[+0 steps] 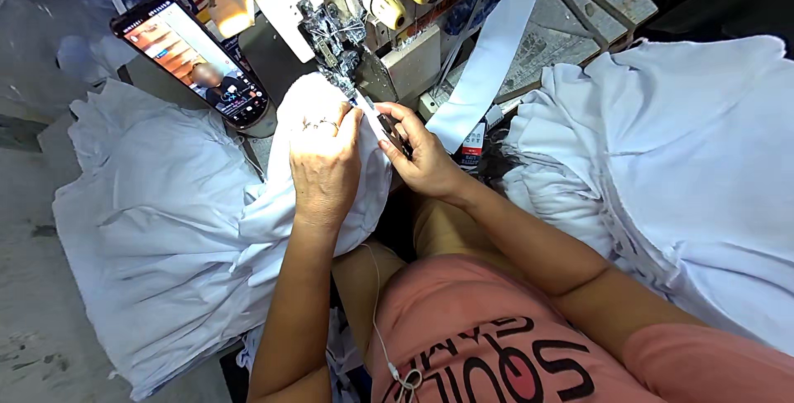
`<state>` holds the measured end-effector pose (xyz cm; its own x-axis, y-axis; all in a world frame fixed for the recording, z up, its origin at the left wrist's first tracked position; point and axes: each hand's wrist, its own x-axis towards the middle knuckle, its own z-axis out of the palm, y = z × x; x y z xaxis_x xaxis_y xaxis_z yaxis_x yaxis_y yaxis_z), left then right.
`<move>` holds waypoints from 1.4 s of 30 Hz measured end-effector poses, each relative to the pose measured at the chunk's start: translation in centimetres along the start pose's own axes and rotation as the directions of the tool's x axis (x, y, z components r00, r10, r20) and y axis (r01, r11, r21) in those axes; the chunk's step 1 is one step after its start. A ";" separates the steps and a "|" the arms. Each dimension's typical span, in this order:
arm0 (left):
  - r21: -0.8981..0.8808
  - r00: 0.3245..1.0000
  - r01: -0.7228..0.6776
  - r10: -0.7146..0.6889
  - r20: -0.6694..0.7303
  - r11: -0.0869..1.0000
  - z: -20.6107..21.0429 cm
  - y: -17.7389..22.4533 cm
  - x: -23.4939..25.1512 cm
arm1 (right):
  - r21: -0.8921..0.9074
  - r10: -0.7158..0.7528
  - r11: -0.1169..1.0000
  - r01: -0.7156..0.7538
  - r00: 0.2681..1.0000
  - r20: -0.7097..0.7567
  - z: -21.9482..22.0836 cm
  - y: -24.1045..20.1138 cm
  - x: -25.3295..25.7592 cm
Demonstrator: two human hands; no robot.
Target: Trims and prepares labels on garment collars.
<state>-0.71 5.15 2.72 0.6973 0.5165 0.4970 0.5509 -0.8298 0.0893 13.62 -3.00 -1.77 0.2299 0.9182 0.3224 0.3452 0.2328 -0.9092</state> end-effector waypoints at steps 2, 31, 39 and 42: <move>0.022 0.999 -0.011 0.012 -0.030 1.000 0.2 -0.1 0.2 | 0.000 0.004 1.000 -0.004 1.000 0.003 0.0 0.0 0.0; -0.068 0.984 0.088 -0.077 0.159 0.994 -0.4 0.2 -0.3 | 0.063 0.002 0.998 0.004 0.995 -0.101 0.5 -0.2 1.7; 0.051 0.983 0.055 -0.062 0.170 0.997 -0.5 1.7 -2.7 | 0.081 -0.001 0.997 0.010 0.994 -0.110 0.6 -0.4 1.7; -0.026 0.965 0.140 -0.131 0.225 0.990 -1.7 0.3 -1.1 | 0.079 -0.011 0.997 0.020 0.994 -0.112 0.7 -0.5 1.1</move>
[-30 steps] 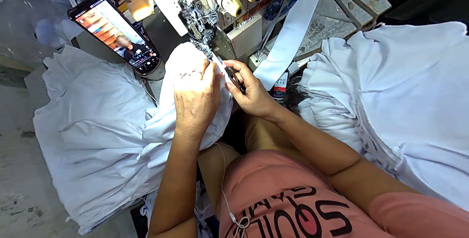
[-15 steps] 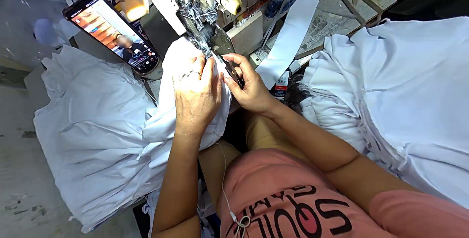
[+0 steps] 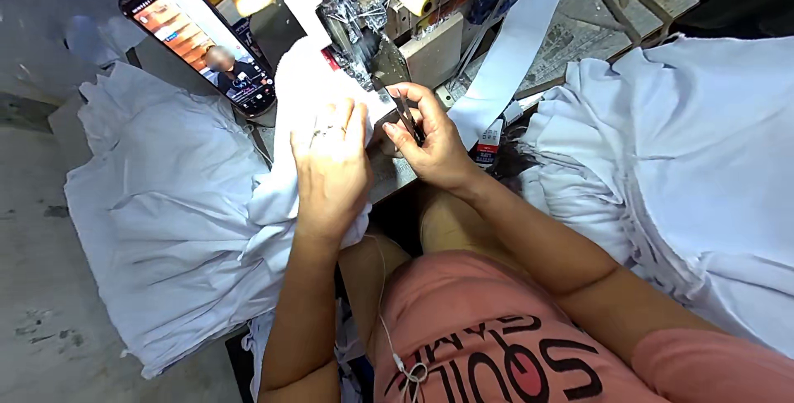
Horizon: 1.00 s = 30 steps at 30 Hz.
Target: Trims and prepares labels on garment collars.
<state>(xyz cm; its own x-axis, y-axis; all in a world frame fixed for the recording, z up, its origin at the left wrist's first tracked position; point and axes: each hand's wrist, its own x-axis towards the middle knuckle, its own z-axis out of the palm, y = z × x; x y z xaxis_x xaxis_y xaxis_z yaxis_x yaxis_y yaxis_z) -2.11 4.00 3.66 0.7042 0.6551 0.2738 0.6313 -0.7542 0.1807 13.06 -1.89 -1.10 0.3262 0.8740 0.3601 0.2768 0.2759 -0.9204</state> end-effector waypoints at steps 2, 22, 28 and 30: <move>-0.061 0.998 0.046 -0.043 0.043 0.997 -0.5 -1.2 1.3 | 0.001 -0.002 1.000 0.002 1.000 -0.001 0.0 0.1 -0.6; -0.276 0.998 -0.021 0.002 -0.071 0.961 -2.7 -6.9 2.8 | -0.187 -0.049 0.981 0.057 0.998 0.045 -1.5 -0.5 -3.0; -0.290 0.999 -0.024 0.032 0.022 0.957 -3.0 -8.4 2.1 | -0.609 -0.209 0.758 0.233 0.972 0.111 -2.5 -2.5 0.0; -0.314 0.998 -0.062 0.065 -0.003 0.947 -3.4 -8.4 1.3 | -0.717 -0.175 0.647 0.261 0.965 0.193 -2.4 -3.3 1.5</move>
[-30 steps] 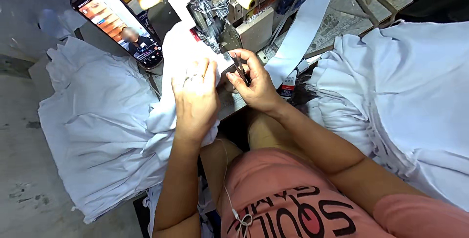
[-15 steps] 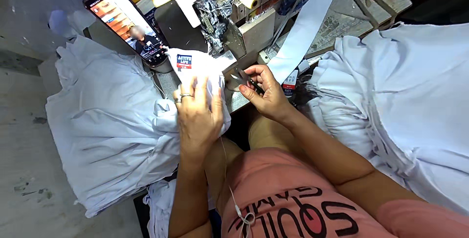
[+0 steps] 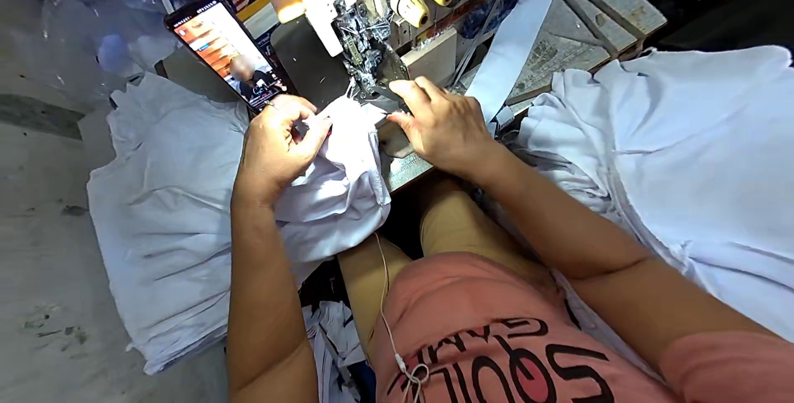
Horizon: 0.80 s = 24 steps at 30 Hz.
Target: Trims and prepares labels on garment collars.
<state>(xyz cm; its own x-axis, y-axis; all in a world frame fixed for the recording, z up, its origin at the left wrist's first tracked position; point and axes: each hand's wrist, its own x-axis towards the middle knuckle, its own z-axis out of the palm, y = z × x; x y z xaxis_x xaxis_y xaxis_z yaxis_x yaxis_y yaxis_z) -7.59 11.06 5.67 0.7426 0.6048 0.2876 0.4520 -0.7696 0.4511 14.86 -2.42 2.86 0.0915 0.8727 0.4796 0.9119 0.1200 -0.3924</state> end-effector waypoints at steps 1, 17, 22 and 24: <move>-0.013 1.000 0.001 -0.001 -0.010 1.000 0.0 0.2 -0.3 | -0.063 -0.025 0.998 0.027 0.999 0.027 0.0 -0.1 0.8; -0.527 0.968 0.181 -0.244 -0.052 0.830 -0.2 2.4 -3.5 | -0.253 -0.325 0.898 0.360 0.930 0.170 1.0 -0.5 4.2; -0.661 0.949 0.211 -0.314 -0.039 0.720 0.5 2.5 -4.0 | -0.263 -0.314 0.899 0.350 0.934 0.169 1.2 -0.5 4.2; -0.701 0.940 0.217 -0.338 -0.037 0.680 0.8 2.7 -4.1 | -0.262 -0.316 0.900 0.350 0.935 0.164 1.4 -0.4 4.2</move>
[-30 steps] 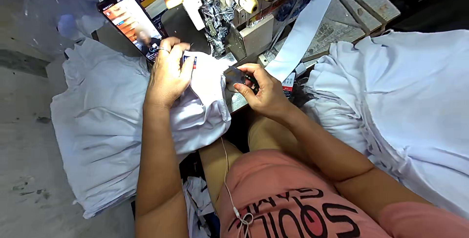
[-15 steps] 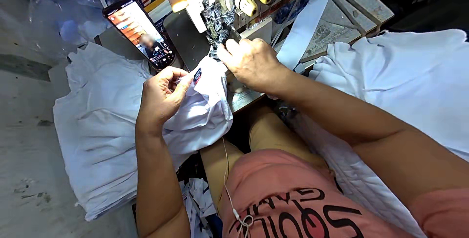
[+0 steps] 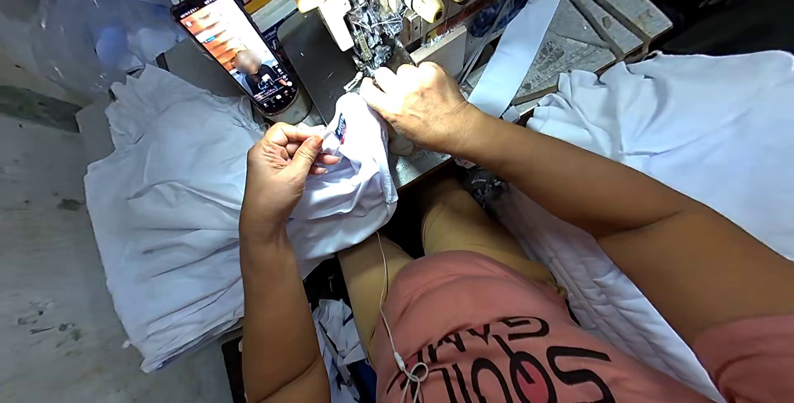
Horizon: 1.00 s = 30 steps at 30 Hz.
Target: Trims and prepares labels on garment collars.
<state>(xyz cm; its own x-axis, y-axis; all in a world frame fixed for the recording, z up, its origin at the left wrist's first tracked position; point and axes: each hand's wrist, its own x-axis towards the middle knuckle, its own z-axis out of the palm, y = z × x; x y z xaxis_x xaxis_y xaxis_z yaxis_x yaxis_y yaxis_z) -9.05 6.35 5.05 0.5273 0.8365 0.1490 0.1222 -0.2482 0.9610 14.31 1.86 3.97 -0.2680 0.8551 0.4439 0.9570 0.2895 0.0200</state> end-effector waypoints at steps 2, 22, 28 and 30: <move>-0.084 0.999 0.039 -0.041 -0.023 0.996 0.4 0.0 -0.2 | 0.039 0.040 0.998 -0.039 0.999 -0.031 0.0 -0.1 0.0; -0.496 0.999 0.044 -0.038 0.021 0.867 3.4 -1.5 -1.5 | 0.462 -0.026 -0.793 -0.398 0.779 0.627 -1.9 -7.9 -4.1; -0.500 0.998 0.012 -0.045 -0.054 0.866 4.2 -2.0 -1.4 | 0.478 -0.002 -0.795 -0.374 0.788 0.615 -1.8 -7.9 -4.7; -0.519 0.999 0.015 -0.039 -0.037 0.854 4.3 -2.0 -1.5 | 0.465 -0.013 -0.802 -0.375 0.790 0.614 -1.6 -8.1 -4.9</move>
<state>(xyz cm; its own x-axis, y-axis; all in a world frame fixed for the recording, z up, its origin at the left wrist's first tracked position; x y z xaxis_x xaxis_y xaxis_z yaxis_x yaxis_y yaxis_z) -6.47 3.49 1.87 0.4909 0.8630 0.1195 -0.3245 0.0538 0.9444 8.04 -5.31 3.05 -0.2926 0.9352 -0.1995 -0.7191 -0.3527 -0.5988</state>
